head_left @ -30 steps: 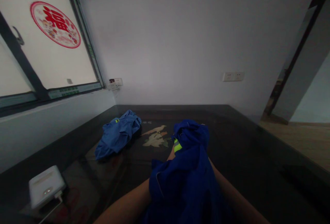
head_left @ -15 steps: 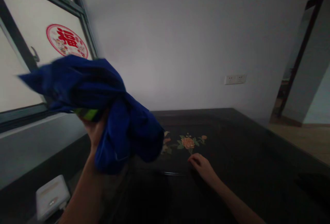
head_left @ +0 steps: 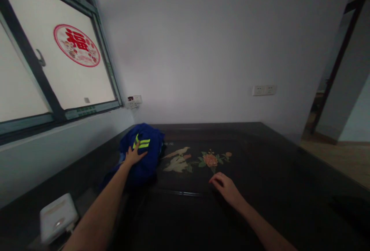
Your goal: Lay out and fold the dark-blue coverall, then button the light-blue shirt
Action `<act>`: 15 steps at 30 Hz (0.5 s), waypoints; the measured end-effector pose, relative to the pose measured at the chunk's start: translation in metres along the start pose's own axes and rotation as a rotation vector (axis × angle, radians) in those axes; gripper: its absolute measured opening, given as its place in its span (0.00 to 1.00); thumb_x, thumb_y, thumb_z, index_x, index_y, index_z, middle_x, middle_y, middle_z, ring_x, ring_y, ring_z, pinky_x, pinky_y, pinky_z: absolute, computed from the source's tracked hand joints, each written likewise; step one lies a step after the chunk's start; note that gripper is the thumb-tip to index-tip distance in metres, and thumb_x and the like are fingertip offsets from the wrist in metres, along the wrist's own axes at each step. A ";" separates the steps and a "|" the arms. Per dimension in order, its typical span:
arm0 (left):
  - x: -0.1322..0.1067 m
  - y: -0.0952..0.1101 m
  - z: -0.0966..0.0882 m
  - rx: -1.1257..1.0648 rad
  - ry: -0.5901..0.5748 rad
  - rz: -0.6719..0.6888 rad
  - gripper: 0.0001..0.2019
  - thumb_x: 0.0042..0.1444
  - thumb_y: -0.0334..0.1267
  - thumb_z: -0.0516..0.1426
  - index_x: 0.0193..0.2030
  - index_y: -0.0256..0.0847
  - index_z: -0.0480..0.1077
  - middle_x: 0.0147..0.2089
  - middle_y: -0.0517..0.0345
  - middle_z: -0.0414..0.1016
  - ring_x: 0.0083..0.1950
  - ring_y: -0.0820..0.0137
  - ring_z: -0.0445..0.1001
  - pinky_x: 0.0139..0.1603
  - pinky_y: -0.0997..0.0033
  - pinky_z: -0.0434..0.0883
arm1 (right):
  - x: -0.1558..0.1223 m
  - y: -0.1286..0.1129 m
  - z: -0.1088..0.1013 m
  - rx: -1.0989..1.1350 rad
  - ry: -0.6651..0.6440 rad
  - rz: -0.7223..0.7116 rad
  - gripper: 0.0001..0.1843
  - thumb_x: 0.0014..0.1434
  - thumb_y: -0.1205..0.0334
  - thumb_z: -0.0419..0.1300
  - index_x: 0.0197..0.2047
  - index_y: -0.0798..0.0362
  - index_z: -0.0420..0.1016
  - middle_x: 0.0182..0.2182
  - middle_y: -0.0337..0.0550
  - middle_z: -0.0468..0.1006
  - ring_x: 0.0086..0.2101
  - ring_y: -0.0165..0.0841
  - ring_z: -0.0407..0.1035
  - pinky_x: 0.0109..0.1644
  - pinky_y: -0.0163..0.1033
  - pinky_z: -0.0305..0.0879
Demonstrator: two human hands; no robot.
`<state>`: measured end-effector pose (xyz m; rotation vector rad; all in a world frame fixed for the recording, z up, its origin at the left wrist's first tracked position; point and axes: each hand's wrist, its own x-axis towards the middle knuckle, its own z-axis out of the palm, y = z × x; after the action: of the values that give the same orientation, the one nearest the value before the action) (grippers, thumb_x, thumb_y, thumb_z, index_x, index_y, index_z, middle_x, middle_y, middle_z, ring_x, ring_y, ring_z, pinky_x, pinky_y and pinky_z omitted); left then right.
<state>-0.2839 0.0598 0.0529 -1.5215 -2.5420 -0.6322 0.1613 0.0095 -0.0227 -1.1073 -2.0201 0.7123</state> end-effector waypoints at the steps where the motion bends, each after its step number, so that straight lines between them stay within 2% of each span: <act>1: -0.004 -0.006 0.020 -0.017 -0.033 -0.082 0.40 0.54 0.61 0.50 0.69 0.44 0.46 0.67 0.30 0.48 0.63 0.36 0.57 0.51 0.36 0.63 | 0.000 -0.001 0.000 -0.003 -0.007 0.004 0.11 0.58 0.62 0.51 0.32 0.51 0.74 0.34 0.44 0.76 0.38 0.37 0.70 0.44 0.41 0.64; 2: -0.007 -0.012 0.034 -0.038 -0.042 -0.116 0.40 0.54 0.63 0.48 0.69 0.48 0.44 0.69 0.32 0.45 0.64 0.35 0.55 0.51 0.34 0.62 | 0.000 -0.001 0.000 -0.006 -0.012 0.007 0.11 0.58 0.62 0.51 0.31 0.51 0.75 0.34 0.44 0.75 0.38 0.37 0.70 0.44 0.41 0.64; 4: -0.008 -0.024 0.049 -0.080 -0.047 -0.102 0.41 0.53 0.64 0.48 0.70 0.50 0.42 0.69 0.33 0.44 0.64 0.38 0.56 0.53 0.38 0.62 | 0.000 -0.001 0.000 -0.015 -0.011 0.005 0.12 0.58 0.62 0.51 0.31 0.51 0.75 0.34 0.44 0.75 0.37 0.36 0.69 0.44 0.40 0.64; 8: -0.004 -0.036 0.048 -0.099 -0.028 -0.018 0.42 0.53 0.63 0.49 0.70 0.47 0.41 0.68 0.35 0.50 0.63 0.43 0.60 0.54 0.48 0.64 | 0.001 0.004 0.002 -0.026 -0.009 -0.004 0.11 0.59 0.62 0.51 0.32 0.51 0.75 0.34 0.44 0.75 0.37 0.36 0.69 0.44 0.40 0.63; 15: -0.027 -0.034 0.048 -0.082 0.039 0.026 0.39 0.55 0.62 0.47 0.70 0.50 0.42 0.66 0.38 0.54 0.59 0.45 0.65 0.52 0.51 0.67 | 0.000 0.004 0.002 -0.016 -0.020 -0.016 0.12 0.59 0.63 0.51 0.33 0.52 0.76 0.35 0.44 0.75 0.38 0.36 0.69 0.45 0.40 0.63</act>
<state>-0.2942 0.0433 -0.0091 -1.5488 -2.4929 -0.7645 0.1612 0.0112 -0.0270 -1.0959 -2.0524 0.7023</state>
